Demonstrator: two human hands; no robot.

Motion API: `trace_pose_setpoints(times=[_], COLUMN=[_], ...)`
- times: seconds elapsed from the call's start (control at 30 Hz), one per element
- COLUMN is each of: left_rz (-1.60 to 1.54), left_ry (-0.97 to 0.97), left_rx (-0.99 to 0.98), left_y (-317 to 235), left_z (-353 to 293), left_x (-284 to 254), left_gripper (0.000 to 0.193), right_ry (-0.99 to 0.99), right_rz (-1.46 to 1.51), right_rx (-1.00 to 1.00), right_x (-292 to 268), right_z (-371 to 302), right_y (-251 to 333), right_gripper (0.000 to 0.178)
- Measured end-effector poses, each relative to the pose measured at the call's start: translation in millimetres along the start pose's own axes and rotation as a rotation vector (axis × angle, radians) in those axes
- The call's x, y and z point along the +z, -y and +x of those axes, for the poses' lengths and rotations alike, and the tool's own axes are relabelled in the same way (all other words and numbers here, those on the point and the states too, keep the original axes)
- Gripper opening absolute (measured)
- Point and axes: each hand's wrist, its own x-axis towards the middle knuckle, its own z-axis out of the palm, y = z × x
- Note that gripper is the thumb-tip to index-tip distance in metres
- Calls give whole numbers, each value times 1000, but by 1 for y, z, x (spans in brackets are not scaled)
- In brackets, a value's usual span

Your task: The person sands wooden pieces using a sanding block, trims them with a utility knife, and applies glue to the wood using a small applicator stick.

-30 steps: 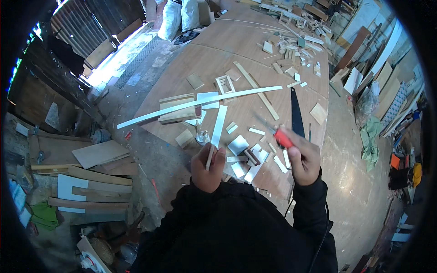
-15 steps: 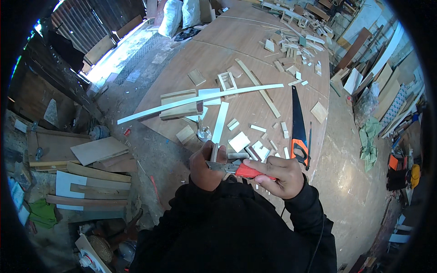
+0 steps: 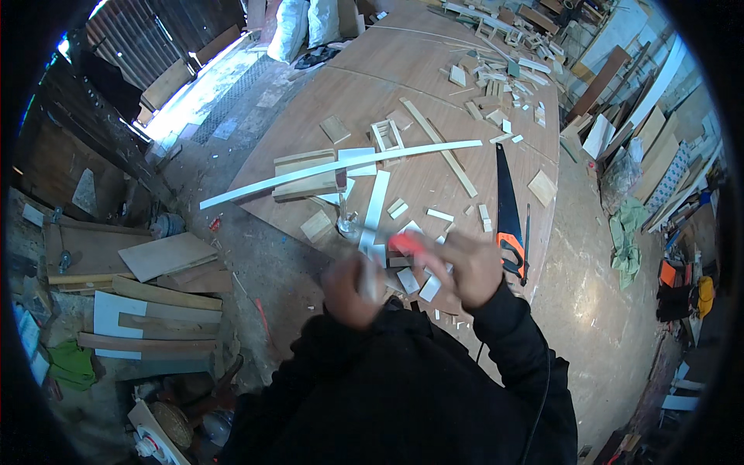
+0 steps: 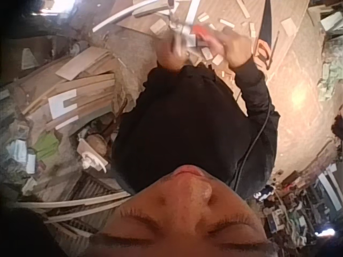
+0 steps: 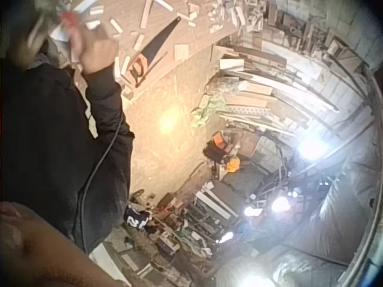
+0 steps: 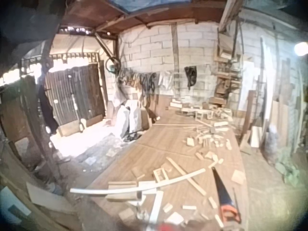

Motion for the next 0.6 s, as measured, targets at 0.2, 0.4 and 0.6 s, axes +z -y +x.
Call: trace_pose_setpoints(times=[0.2,0.4,0.6], left_rz=[-348,-337,-194], left_ry=[85,96,108], left_rx=[-331,-403,-287], left_y=[-6,10,6], left_z=[7,11,28], left_x=[-20,-29,-36], left_gripper=[19,14,12], right_ry=[-164,52,111], right_rz=[393,436,379], right_rx=[241,-39,-61], right_x=[-13,-41,-25], right_z=[3,2,16], right_y=[-34,24,35], right_gripper=[32,37,38])
